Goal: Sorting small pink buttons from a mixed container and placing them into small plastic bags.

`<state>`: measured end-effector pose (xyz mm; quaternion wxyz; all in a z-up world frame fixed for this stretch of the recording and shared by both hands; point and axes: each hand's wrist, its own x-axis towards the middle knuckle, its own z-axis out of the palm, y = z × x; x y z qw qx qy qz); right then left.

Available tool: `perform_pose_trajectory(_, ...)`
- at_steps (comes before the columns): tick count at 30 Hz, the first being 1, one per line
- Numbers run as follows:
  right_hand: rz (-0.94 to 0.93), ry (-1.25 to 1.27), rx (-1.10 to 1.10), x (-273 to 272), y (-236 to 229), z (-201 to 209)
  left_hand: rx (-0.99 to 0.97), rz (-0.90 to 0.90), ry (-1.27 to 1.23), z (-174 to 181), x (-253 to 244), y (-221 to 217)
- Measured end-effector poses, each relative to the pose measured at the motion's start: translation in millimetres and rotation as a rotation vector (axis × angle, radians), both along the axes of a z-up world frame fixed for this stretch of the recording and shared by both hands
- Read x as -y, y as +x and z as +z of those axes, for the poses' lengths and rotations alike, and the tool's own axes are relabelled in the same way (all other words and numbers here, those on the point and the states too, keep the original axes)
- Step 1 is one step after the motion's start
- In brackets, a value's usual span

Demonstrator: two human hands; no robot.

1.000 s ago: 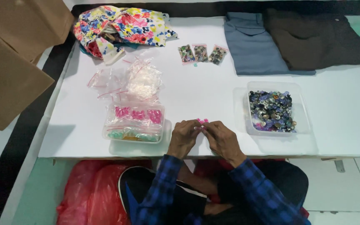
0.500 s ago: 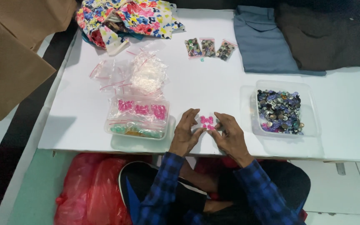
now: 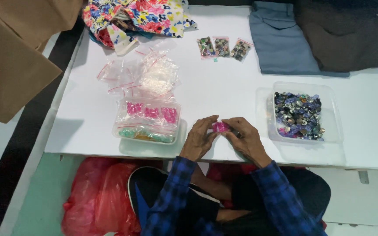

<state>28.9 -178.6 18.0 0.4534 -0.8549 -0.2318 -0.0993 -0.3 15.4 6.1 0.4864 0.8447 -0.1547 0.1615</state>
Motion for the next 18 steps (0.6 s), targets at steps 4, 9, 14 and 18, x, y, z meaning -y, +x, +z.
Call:
perform_pose_trajectory(4, -0.012, 0.016, 0.019, 3, -1, -2, 0.001, 0.027, -0.016, -2, 4, -3)
perform_pose_trajectory(9, -0.062, 0.021, 0.089, 0, -10, 8, -0.034, 0.112, -0.194, -1, 7, -9)
perform_pose_trajectory(14, -0.155, 0.026, 0.175, -15, 0, 16, -0.109, 0.264, -0.464, -21, -2, 8)
perform_pose_trajectory(18, -0.011, -0.007, 0.023, -54, 41, 22, -0.083, 0.36, -0.383, -20, -1, 18)
